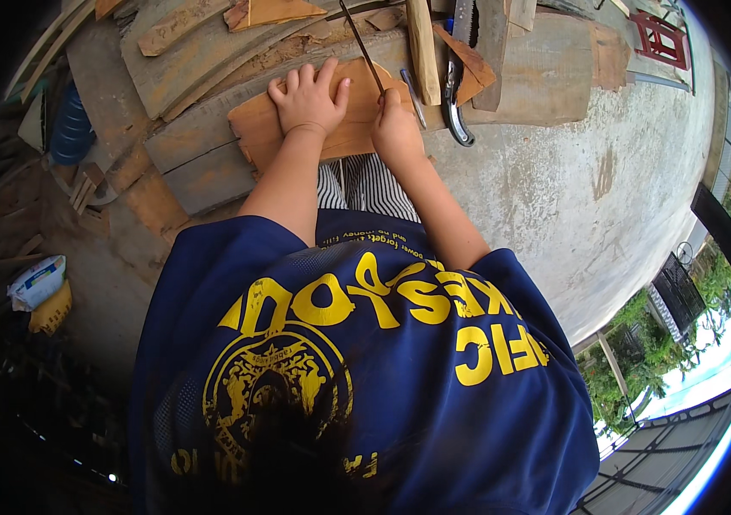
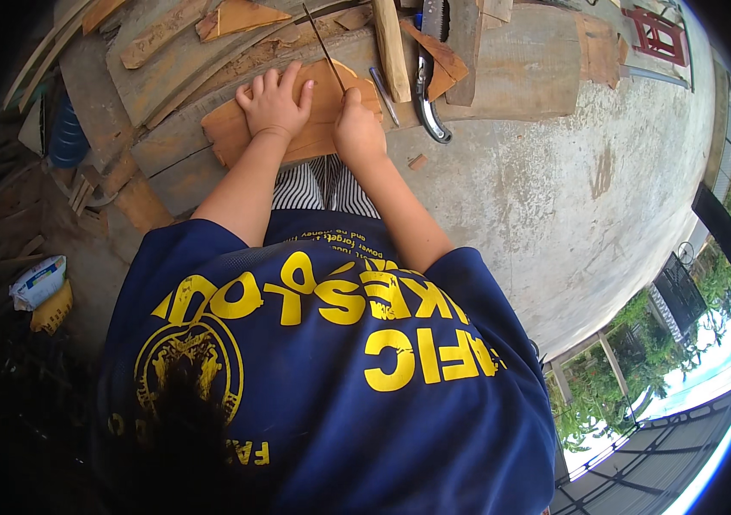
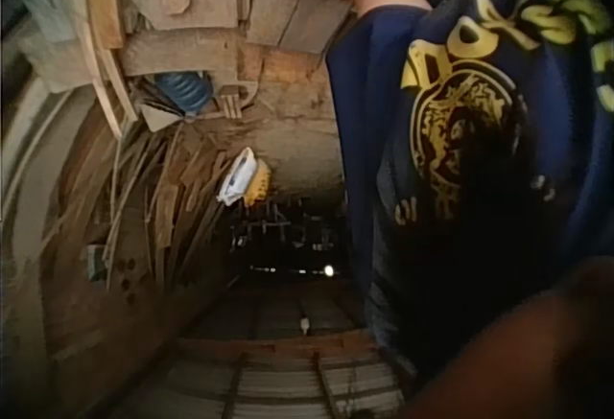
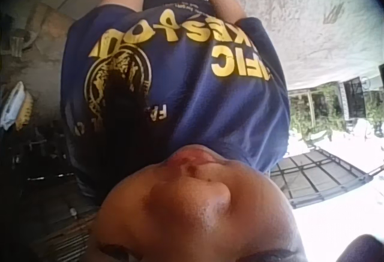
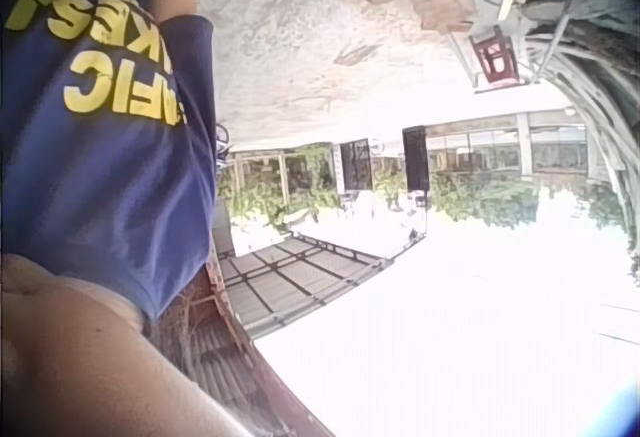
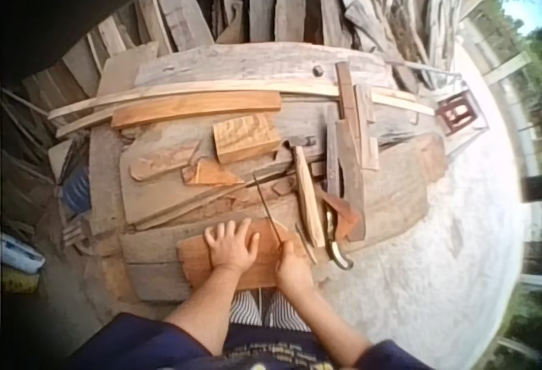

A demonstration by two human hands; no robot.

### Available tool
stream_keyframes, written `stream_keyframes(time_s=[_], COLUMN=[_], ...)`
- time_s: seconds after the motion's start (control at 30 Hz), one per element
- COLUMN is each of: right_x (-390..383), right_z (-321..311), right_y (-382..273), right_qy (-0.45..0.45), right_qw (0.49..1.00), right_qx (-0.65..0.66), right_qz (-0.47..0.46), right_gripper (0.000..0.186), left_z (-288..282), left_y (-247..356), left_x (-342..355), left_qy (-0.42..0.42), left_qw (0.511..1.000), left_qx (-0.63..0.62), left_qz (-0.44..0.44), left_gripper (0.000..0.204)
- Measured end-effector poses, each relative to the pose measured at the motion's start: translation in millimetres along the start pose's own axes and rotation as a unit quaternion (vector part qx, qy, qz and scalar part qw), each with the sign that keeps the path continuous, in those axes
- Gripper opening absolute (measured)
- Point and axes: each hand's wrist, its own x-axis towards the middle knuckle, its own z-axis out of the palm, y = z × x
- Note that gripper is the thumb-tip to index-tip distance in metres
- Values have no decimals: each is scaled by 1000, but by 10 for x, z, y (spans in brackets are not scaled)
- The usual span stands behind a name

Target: The person marks lines on a piece of wood using a ruler and a pen, aligns wooden blocks against the wood, and cuts the wood along the lines using a saw blade.

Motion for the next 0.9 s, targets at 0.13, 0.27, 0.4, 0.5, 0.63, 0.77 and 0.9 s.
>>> stream_keyframes(time_s=[0.13,0.27,0.4,0.5,0.63,0.77,0.9], right_x=[5,-51,-235,-379,-525,-639,-754], right_z=[45,65,149,235,370,465,572], right_y=[-13,40,174,316,513,620,730], right_qy=[3,2,-11,-1,16,22,41], right_qw=[1000,1000,1000,1000,999,999,999], right_qx=[-29,-31,-19,-23,-35,-30,-6], right_qz=[-4,-3,22,20,21,21,26], right_gripper=[19,16,15,16,15,16,12], left_z=[-7,-17,-5,-1,0,-2,18], left_y=[-3,-1,-14,-9,0,-3,-2], left_x=[3,1,-6,-6,-7,-2,7], left_qy=[2,4,5,10,9,6,4], left_qw=[1000,1000,1000,1000,1000,1000,1000], left_qx=[-4,-4,-2,-1,-2,1,11], left_qz=[0,2,1,0,5,5,8], left_gripper=[40,39,39,39,39,39,39])
